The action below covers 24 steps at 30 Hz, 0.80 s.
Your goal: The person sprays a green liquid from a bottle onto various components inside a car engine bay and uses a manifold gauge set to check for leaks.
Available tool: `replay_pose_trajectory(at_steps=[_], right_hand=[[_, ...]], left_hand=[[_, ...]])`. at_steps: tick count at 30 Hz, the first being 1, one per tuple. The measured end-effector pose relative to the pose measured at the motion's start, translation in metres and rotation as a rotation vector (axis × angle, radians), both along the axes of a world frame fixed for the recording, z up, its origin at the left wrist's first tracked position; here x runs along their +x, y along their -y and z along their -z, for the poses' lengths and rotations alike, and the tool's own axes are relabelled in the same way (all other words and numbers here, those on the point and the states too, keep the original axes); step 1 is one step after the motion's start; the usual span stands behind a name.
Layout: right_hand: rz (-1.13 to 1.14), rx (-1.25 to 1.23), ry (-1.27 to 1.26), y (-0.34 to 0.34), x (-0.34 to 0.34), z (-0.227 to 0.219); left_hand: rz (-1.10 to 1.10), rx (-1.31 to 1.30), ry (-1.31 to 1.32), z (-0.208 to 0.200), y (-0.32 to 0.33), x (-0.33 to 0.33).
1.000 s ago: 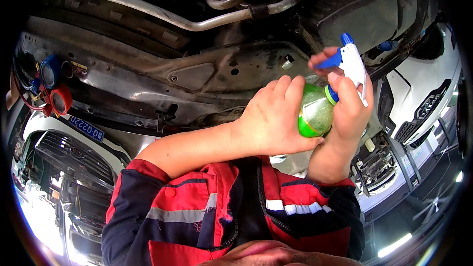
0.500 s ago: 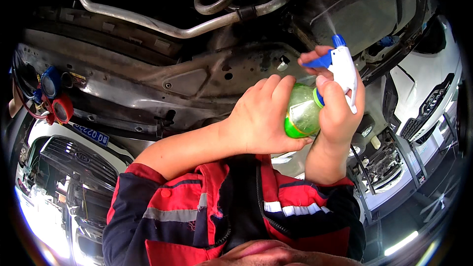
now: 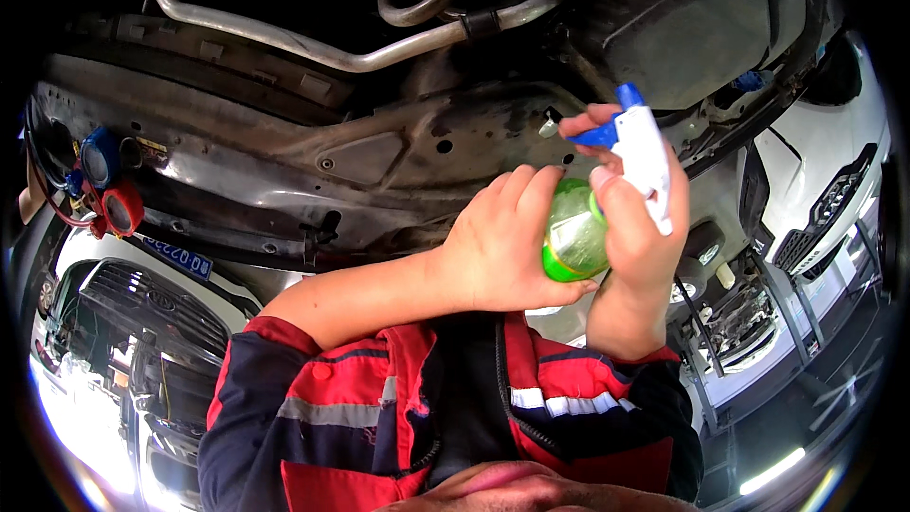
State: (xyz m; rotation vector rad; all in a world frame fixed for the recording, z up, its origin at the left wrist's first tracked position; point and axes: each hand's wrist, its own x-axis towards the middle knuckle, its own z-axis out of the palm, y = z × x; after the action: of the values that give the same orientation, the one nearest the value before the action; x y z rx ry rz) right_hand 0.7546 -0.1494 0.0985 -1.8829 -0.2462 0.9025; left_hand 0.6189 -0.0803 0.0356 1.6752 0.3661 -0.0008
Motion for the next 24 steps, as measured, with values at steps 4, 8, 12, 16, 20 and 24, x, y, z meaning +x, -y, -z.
replay_pose_trajectory(at_steps=[4, 8, 12, 16, 20, 24], right_hand=[[-0.159, -0.070, -0.133, 0.000, -0.019, -0.002], [-0.182, -0.058, -0.123, 0.000, -0.036, -0.002], [-0.175, -0.002, -0.053, -0.001, -0.050, 0.004], [-0.244, -0.067, -0.112, -0.002, -0.058, 0.001], [-0.242, 0.033, -0.029, -0.011, -0.068, 0.008], [-0.312, -0.061, -0.071, -0.017, -0.074, 0.003]], left_hand=[[-0.116, 0.013, 0.087, 0.004, 0.008, -0.024], [-0.092, -0.049, 0.063, 0.007, 0.009, -0.045], [-0.103, -0.021, 0.111, 0.009, 0.008, -0.060], [-0.119, -0.055, 0.093, 0.005, 0.010, -0.073], [-0.182, 0.000, 0.129, 0.010, 0.006, -0.079], [-0.133, -0.045, 0.095, 0.010, -0.007, -0.089]])
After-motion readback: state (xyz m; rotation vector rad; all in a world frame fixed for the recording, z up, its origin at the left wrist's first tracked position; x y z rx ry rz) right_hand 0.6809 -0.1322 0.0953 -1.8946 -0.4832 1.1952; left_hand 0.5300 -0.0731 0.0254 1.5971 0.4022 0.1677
